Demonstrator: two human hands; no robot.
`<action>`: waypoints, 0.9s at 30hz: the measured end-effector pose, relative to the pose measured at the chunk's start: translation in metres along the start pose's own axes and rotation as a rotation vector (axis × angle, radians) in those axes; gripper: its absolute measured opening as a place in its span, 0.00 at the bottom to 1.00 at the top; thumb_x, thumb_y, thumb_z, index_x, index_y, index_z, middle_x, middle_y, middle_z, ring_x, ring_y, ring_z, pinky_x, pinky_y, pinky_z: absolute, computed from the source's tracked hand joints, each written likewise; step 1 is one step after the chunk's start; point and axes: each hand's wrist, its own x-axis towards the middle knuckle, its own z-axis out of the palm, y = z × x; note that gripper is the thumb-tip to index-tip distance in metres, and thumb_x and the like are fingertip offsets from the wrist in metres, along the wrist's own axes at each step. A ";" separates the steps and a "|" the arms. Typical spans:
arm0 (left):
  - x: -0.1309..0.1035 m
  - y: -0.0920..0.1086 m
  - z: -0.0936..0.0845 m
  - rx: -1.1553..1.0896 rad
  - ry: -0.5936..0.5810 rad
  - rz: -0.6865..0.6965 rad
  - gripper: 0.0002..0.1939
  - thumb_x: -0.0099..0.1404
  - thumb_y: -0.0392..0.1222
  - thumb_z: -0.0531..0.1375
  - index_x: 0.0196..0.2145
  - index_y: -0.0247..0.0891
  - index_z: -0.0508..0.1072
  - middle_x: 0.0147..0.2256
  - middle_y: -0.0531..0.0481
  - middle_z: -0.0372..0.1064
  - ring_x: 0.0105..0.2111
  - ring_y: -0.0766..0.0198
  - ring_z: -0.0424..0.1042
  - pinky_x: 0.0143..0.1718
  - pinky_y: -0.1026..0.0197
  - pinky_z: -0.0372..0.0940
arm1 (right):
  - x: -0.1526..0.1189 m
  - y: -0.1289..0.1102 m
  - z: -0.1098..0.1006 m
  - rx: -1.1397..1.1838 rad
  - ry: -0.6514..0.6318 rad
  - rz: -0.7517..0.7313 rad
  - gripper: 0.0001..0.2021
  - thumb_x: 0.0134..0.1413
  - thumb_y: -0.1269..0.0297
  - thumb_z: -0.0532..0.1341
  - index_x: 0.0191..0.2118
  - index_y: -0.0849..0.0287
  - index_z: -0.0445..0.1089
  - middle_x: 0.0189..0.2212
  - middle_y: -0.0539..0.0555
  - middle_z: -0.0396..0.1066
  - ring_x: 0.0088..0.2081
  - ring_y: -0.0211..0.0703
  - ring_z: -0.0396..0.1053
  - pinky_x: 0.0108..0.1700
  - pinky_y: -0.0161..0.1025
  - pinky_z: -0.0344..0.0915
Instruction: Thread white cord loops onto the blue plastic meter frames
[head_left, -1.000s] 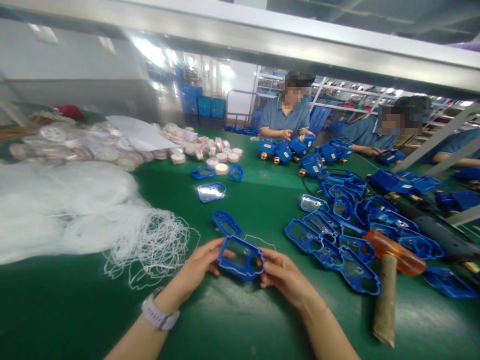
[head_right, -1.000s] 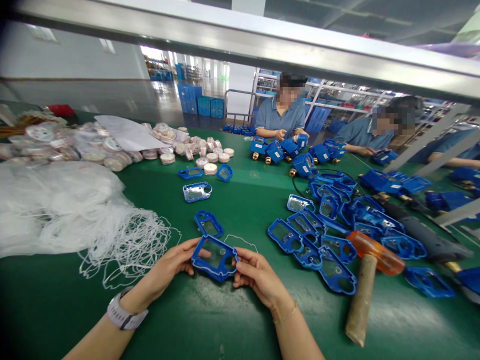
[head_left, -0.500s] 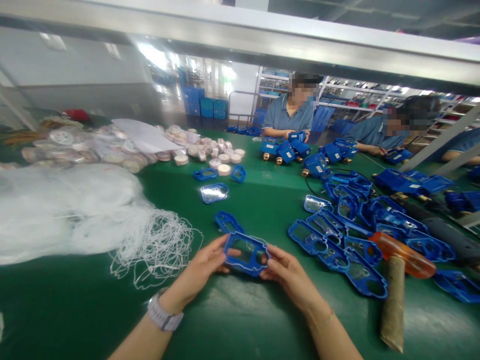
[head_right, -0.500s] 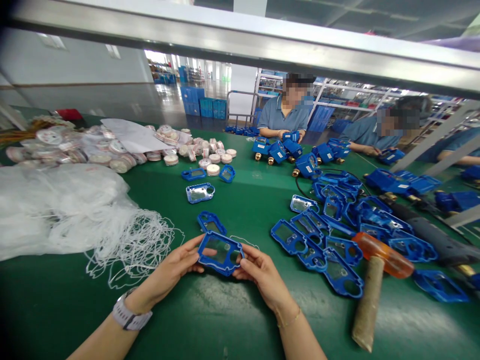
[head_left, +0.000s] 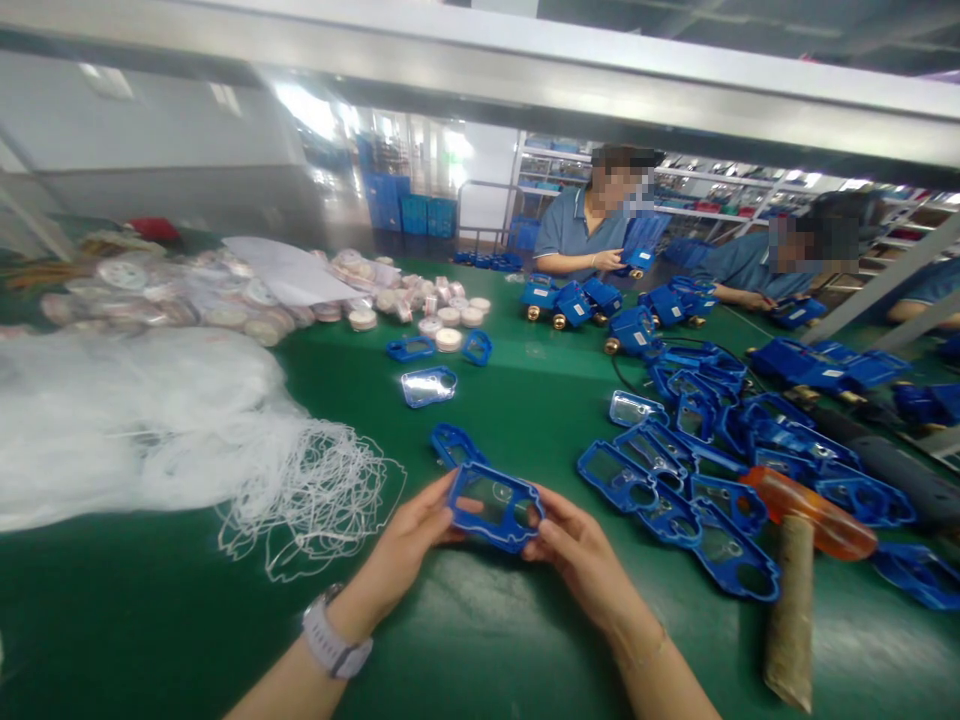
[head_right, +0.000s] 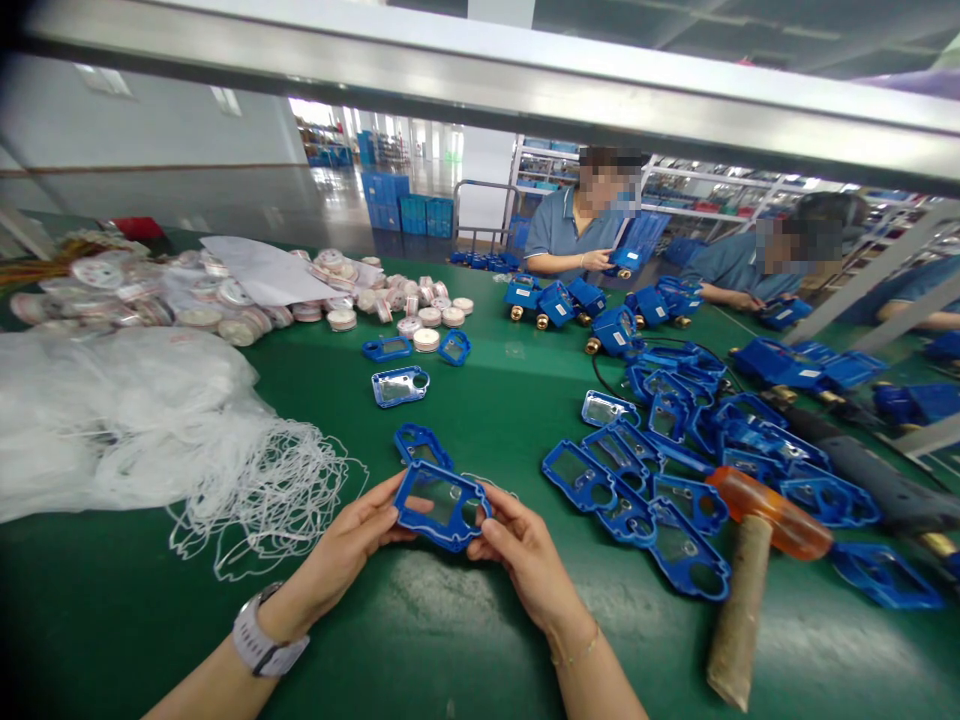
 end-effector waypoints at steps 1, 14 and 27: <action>0.000 0.000 0.001 -0.009 -0.009 0.000 0.27 0.66 0.44 0.54 0.61 0.36 0.53 0.49 0.40 0.68 0.45 0.53 0.69 0.46 0.53 0.63 | 0.000 0.000 0.000 -0.003 -0.006 -0.007 0.23 0.45 0.60 0.68 0.50 0.54 0.69 0.36 0.52 0.71 0.26 0.33 0.70 0.32 0.32 0.67; 0.001 0.003 0.005 0.049 0.005 -0.039 0.27 0.65 0.45 0.56 0.59 0.36 0.56 0.47 0.39 0.69 0.45 0.53 0.70 0.46 0.52 0.63 | 0.001 0.005 0.007 -0.072 0.045 -0.048 0.26 0.42 0.68 0.69 0.50 0.49 0.67 0.35 0.49 0.69 0.32 0.37 0.67 0.36 0.36 0.66; -0.011 0.004 0.030 1.199 0.089 0.483 0.05 0.61 0.38 0.57 0.35 0.42 0.72 0.36 0.48 0.64 0.43 0.53 0.60 0.46 0.49 0.54 | 0.003 0.019 0.015 0.000 0.007 0.000 0.26 0.42 0.68 0.69 0.50 0.54 0.65 0.36 0.50 0.68 0.30 0.35 0.67 0.34 0.34 0.66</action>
